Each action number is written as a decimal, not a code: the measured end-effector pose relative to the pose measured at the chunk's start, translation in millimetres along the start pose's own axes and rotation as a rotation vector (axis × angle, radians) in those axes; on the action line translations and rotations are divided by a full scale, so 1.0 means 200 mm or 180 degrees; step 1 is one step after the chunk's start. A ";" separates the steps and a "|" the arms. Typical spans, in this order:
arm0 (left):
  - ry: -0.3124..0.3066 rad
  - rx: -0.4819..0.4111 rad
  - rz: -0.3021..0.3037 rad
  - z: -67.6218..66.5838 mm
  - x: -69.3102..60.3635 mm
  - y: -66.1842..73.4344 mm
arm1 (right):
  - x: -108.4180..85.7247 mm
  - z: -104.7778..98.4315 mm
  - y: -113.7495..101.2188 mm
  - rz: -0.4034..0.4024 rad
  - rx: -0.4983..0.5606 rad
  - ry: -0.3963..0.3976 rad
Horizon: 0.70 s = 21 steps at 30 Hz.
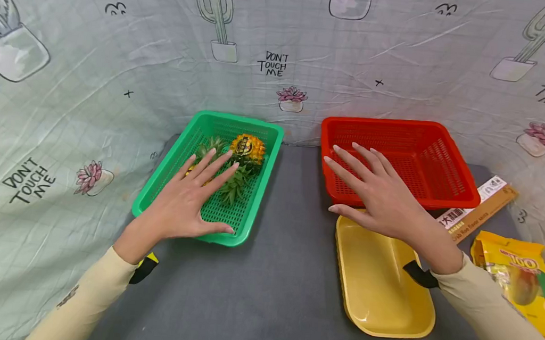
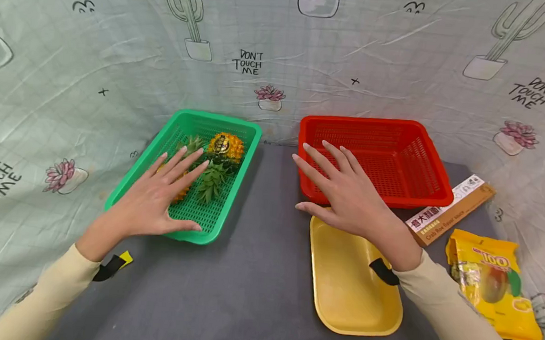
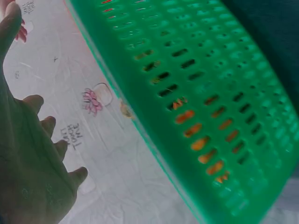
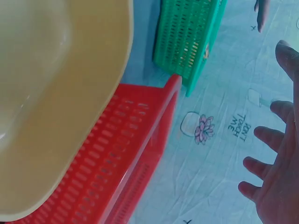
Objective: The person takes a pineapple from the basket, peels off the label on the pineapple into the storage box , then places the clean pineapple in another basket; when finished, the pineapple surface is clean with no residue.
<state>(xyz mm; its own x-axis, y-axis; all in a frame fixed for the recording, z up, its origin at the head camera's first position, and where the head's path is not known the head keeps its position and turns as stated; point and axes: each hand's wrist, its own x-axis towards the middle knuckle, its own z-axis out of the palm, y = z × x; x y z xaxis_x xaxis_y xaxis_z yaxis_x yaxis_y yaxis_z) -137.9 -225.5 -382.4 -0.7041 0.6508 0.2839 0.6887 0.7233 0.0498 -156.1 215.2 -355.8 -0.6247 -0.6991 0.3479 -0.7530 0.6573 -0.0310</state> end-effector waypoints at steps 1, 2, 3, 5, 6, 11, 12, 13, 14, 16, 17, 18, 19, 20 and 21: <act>0.0010 -0.0004 -0.0018 0.00 -0.01 -0.01 | 0.01 0.00 0.00 -0.0008 0.0005 -0.0008; 0.0021 -0.0007 -0.0038 0.00 -0.03 -0.01 | 0.02 0.00 -0.01 -0.0014 0.0014 -0.0015; 0.0027 -0.0004 -0.0058 0.00 -0.04 -0.02 | 0.03 0.00 -0.01 -0.0024 0.0022 -0.0019; 0.0033 -0.0003 -0.0103 -0.01 -0.07 -0.03 | 0.04 0.01 -0.02 -0.0050 0.0030 -0.0018; 0.0026 -0.0016 -0.0122 -0.01 -0.08 -0.04 | 0.05 0.01 -0.02 -0.0061 0.0036 -0.0019; 0.0021 -0.0109 -0.0258 0.00 -0.15 -0.07 | 0.09 0.04 -0.04 -0.0112 0.0058 -0.0029; 0.0022 -0.0123 -0.0284 0.01 -0.17 -0.08 | 0.10 0.04 -0.04 -0.0114 0.0070 -0.0033; 0.0026 -0.0135 -0.0307 0.01 -0.18 -0.09 | 0.11 0.05 -0.04 -0.0122 0.0081 -0.0029; 0.0029 -0.0136 -0.0330 0.01 -0.20 -0.09 | 0.11 0.05 -0.05 -0.0126 0.0095 -0.0034; 0.0040 -0.0164 -0.0382 0.02 -0.23 -0.11 | 0.13 0.06 -0.05 -0.0138 0.0118 -0.0039; 0.0042 -0.0182 -0.0413 0.02 -0.24 -0.11 | 0.13 0.06 -0.06 -0.0147 0.0133 -0.0042; 0.0048 -0.0197 -0.0445 0.02 -0.26 -0.12 | 0.14 0.07 -0.07 -0.0158 0.0143 -0.0041; 0.0056 -0.0213 -0.0484 0.03 -0.28 -0.12 | 0.15 0.07 -0.07 -0.0166 0.0151 -0.0036; 0.0068 -0.0229 -0.0525 0.03 -0.29 -0.12 | 0.16 0.07 -0.08 -0.0175 0.0159 -0.0031; 0.0072 -0.0246 -0.0572 0.03 -0.31 -0.13 | 0.18 0.07 -0.08 -0.0187 0.0172 -0.0022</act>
<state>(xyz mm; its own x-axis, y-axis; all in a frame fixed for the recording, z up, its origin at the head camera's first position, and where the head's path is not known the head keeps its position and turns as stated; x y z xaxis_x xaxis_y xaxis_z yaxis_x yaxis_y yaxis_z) -113.5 -283.1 -407.1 -0.8135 0.5070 0.2851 0.5642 0.8069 0.1748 -168.3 175.6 -355.7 -0.5803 -0.7381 0.3442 -0.7984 0.5990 -0.0613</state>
